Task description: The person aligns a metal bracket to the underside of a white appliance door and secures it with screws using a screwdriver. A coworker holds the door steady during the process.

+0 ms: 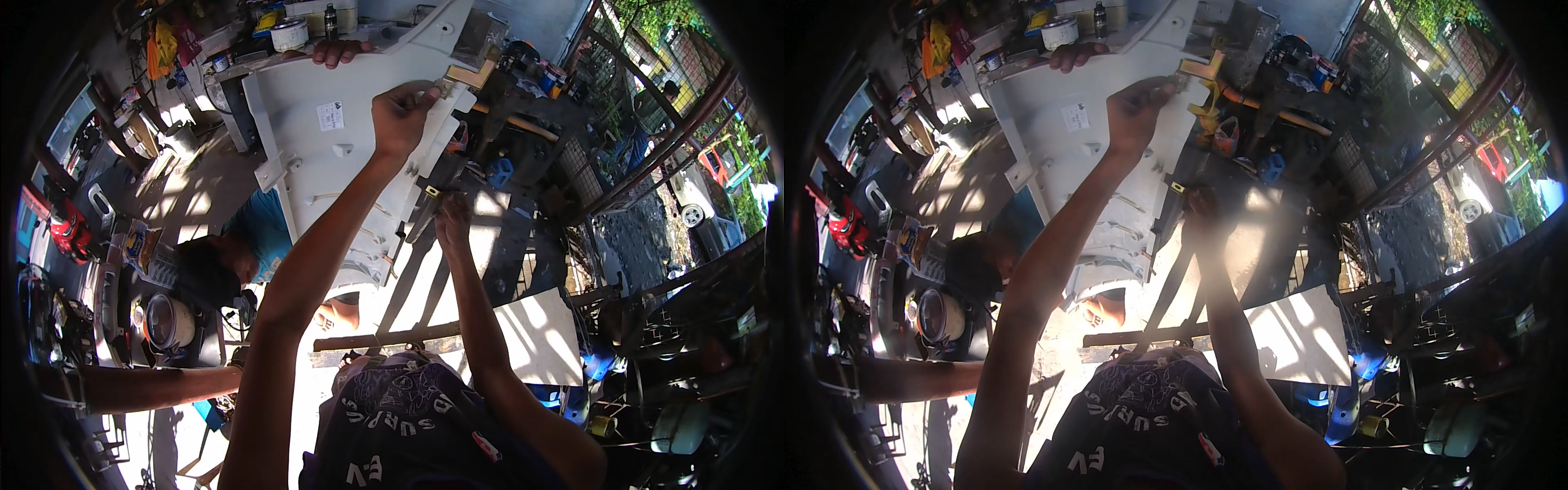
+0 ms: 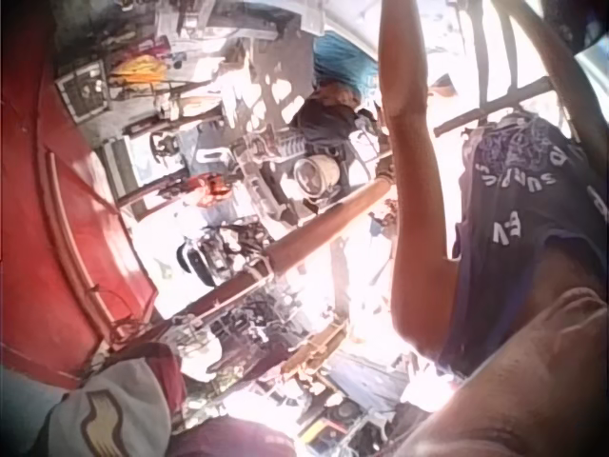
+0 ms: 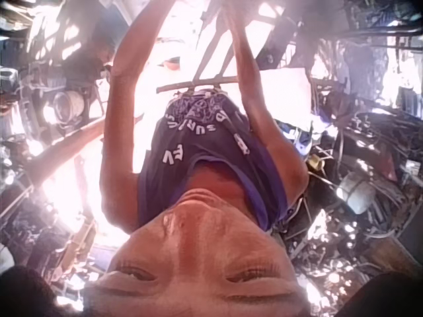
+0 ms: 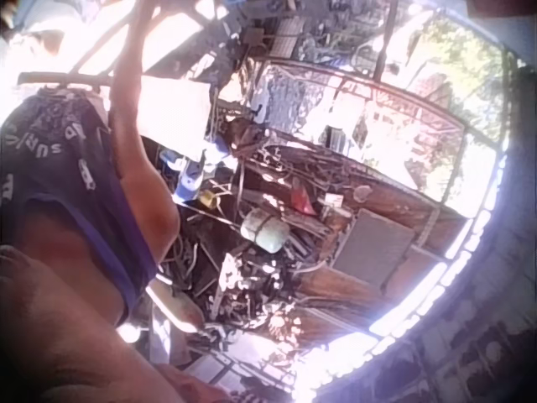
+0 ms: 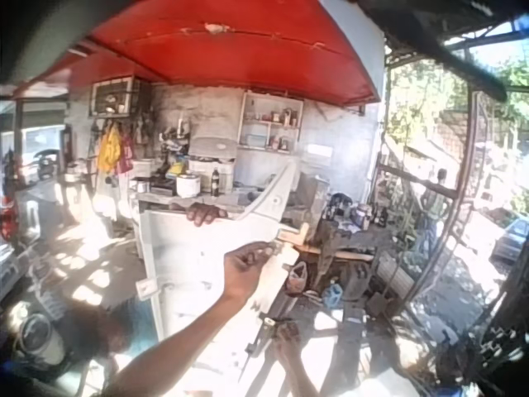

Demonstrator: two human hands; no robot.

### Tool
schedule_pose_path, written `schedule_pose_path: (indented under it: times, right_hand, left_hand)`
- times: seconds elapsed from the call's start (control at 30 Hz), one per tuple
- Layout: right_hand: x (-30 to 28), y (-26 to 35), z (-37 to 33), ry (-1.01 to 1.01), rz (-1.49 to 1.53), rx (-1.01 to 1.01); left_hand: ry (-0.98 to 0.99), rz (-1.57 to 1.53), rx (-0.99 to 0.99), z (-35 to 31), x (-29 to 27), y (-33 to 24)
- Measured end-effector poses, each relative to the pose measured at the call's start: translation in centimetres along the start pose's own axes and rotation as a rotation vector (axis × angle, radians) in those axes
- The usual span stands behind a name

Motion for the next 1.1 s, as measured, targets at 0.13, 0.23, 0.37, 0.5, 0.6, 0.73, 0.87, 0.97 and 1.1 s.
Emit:
schedule_pose_path:
  times: [0.13,0.23,0.37,0.5,0.6,0.73,0.87,0.97,1.1]
  right_hand:
    - [1.9,0.2,-0.4,0.008,0.073,0.134]
    - [3.0,0.8,-1.3,0.011,0.416,0.503]
    - [3.7,3.4,-1.6,0.013,0.440,0.496]
    - [0.9,1.2,-0.1,-0.003,0.332,0.417]
    - [0.5,1.4,0.2,0.010,0.137,0.316]
    - [1.1,2.0,0.3,-0.043,0.273,0.286]
    - [1.0,2.4,2.0,-0.041,-0.182,-0.162]
    - [1.8,3.8,2.4,-0.014,-0.652,-0.681]
    - [3.2,6.3,3.5,-0.092,0.156,0.240]
  left_hand:
    - [-0.019,0.046,0.009,0.0,-0.3,-0.1]
    - [-0.012,0.008,-0.004,-0.3,-0.5,-0.2]
    - [-0.007,-0.039,0.057,0.1,-0.9,0.5]
    - [0.006,-0.012,-0.005,-0.7,0.1,-1.0]
    - [-0.002,0.023,-0.016,-0.6,-0.6,-0.9]
    - [-0.013,-0.062,0.038,-0.6,-0.7,-1.0]
    - [-0.010,-0.038,0.015,-0.3,-0.2,-0.4]
    - [-0.001,0.006,-0.002,-0.4,-0.2,-0.4]
    - [-0.020,0.049,-0.009,-0.2,-0.6,0.0]
Point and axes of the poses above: each hand's wrist, its own z-axis towards the middle knuckle, its own x-axis out of the palm, y = z × x, the point moved 3 cm from there along z, towards the middle knuckle, and after that the axes turned 15 degrees about -y, right-handed, at the moved point
